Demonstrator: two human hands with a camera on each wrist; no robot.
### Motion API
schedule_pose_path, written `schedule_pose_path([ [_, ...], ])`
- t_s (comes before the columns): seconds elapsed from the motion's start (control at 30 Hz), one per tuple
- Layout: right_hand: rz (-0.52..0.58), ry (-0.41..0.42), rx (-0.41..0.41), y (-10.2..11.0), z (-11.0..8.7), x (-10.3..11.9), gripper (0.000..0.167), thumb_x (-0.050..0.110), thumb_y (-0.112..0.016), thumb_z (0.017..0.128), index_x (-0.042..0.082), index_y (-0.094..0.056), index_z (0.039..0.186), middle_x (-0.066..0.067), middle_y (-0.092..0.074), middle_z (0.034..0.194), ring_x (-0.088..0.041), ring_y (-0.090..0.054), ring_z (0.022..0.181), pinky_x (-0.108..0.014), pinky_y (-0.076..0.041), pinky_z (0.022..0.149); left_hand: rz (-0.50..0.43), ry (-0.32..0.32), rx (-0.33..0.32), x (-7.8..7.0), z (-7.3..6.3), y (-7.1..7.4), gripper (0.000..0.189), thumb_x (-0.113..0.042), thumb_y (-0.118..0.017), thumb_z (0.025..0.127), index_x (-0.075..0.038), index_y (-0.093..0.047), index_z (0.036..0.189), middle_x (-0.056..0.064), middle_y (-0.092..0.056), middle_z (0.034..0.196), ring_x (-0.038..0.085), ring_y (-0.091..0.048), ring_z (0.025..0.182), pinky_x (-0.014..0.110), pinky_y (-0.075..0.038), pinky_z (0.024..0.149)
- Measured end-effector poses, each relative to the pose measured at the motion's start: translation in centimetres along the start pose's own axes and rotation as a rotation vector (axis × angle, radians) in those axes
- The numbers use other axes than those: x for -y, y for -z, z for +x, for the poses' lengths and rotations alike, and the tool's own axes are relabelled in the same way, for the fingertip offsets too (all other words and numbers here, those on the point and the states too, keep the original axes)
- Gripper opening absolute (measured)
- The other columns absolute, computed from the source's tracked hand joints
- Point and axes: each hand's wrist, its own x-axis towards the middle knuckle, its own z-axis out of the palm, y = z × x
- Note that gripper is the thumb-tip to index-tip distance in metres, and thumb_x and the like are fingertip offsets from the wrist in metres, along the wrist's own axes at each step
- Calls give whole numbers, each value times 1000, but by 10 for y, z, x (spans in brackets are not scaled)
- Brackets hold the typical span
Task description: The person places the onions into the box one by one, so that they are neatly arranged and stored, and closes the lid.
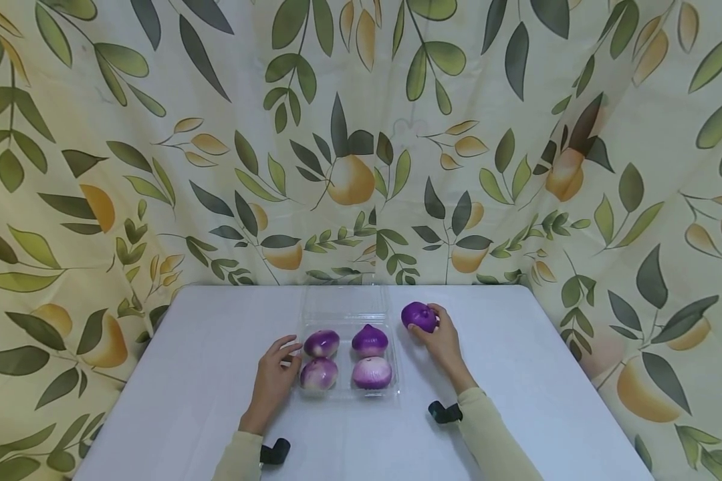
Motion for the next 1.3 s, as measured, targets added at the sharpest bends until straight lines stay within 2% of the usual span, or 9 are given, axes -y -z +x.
schedule_pose_path([
  [0.5,16,17,-17,6,-12,11,76,18,-80,79,8,-40,143,-22,-44,147,-43,-46,131,-58,-43,106,-2,4,4,-1,0,0,23,3,-68,84,1,-73,106,15,-64,127,20,-71,79,19,-58,64],
  [0.8,69,28,-14,7,-22,26,76,16,-81,79,9,-41,142,-20,-45,146,-40,-48,131,-54,-48,103,8,11,-1,-1,0,1,22,3,-68,84,0,-74,106,12,-65,126,20,-71,79,20,-58,65],
  [1.0,85,69,-33,6,-24,34,74,17,-82,78,11,-43,141,-17,-47,144,-37,-50,128,-52,-51,100,3,29,5,-2,1,1,23,2,-67,85,0,-73,107,12,-65,127,21,-71,80,20,-58,65],
  [1.3,139,76,-15,6,-34,42,74,15,-81,79,15,-43,142,-14,-46,146,-36,-52,124,-49,-52,96,5,18,-1,0,0,0,25,3,-68,84,0,-73,107,12,-65,127,21,-71,80,19,-58,64],
])
